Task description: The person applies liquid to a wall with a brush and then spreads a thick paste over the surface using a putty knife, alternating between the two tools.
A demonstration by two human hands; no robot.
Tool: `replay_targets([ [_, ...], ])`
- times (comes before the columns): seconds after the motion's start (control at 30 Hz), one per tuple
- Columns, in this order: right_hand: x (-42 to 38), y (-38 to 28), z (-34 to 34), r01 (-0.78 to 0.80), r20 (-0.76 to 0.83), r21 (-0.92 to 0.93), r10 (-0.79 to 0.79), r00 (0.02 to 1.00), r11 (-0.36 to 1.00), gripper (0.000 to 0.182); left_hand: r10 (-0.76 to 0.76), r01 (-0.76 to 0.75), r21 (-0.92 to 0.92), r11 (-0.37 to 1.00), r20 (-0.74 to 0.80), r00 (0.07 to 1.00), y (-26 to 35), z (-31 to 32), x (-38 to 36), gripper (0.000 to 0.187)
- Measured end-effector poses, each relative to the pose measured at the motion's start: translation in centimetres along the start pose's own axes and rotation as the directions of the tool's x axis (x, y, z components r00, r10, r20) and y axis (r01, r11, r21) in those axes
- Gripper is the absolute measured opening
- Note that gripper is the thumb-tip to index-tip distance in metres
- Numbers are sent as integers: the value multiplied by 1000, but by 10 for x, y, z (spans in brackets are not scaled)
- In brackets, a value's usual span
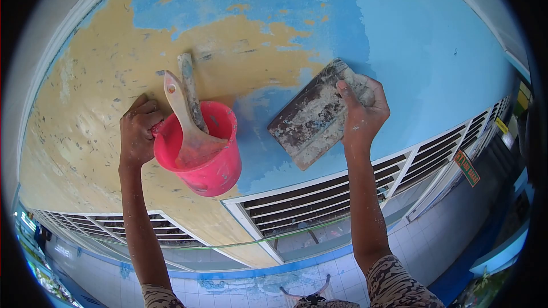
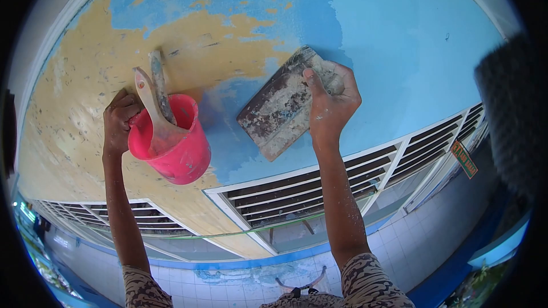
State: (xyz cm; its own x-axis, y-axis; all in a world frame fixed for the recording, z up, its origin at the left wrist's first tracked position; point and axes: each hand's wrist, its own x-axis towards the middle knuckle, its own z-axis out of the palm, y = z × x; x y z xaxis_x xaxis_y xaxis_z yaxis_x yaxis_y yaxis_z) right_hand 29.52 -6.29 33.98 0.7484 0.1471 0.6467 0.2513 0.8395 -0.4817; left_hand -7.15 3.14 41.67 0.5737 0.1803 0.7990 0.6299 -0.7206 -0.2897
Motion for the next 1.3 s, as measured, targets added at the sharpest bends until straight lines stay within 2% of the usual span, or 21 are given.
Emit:
replay_targets([
  [0.1, -11, 7, -7, 19, 3, -89, -19, 1000, 996, 24, -15, 14, -31, 999, -33, 999, -5, 2, -3, 29],
  [0.2, -9, 9, -6, -34, -4, -19, 34, 999, 999, 25, 5, -6, -24, 1000, -37, 999, -7, 4, -3, 28],
  [0.43, -6, 5, -3, -61, -11, -10, 61, 998, 998, 25, -12, 12, -10, 1000, -47, 999, -3, 4, -3, 27],
  [0.5, -3, 6, 4, -56, -23, 84, 58, 998, 995, 25, -9, 9, -10, 1000, -38, 999, -1, 4, -2, 26],
  [0.53, -3, 7, 3, -61, -24, 85, 63, 998, 994, 25, -14, 13, -8, 1000, -38, 999, -1, 4, -2, 25],
  [0.6, -6, 9, 2, -8, -34, -34, 6, 999, 999, 24, -19, 19, -5, 1000, -30, 999, -4, 3, -3, 24],
  [0.73, -10, -1, 8, -4, -51, -31, 2, 999, 999, 24, -14, 15, 12, 1000, -32, 999, -5, 5, -3, 24],
  [0.8, -4, -3, 15, -54, -25, 71, 55, 998, 996, 24, -4, 4, 10, 1000, -17, 1000, -4, 6, -3, 24],
  [0.93, -8, 3, 8, -52, -12, 44, 53, 999, 998, 24, -24, 24, 8, 1000, -31, 999, -9, 8, -7, 24],
  [1.0, -7, 6, 11, 39, -20, -9, -39, 999, 999, 24, -21, 22, 20, 1000, -32, 999, -8, 7, -5, 23],
  [1.1, -1, 4, 17, -26, -17, 71, 27, 999, 997, 25, -18, 17, -24, 1000, -46, 999, -1, 7, -3, 20],
  [1.3, -1, 3, 23, 1, -34, 36, 0, 999, 999, 26, -16, 17, 11, 1000, -10, 1000, -7, 6, -5, 14],
])
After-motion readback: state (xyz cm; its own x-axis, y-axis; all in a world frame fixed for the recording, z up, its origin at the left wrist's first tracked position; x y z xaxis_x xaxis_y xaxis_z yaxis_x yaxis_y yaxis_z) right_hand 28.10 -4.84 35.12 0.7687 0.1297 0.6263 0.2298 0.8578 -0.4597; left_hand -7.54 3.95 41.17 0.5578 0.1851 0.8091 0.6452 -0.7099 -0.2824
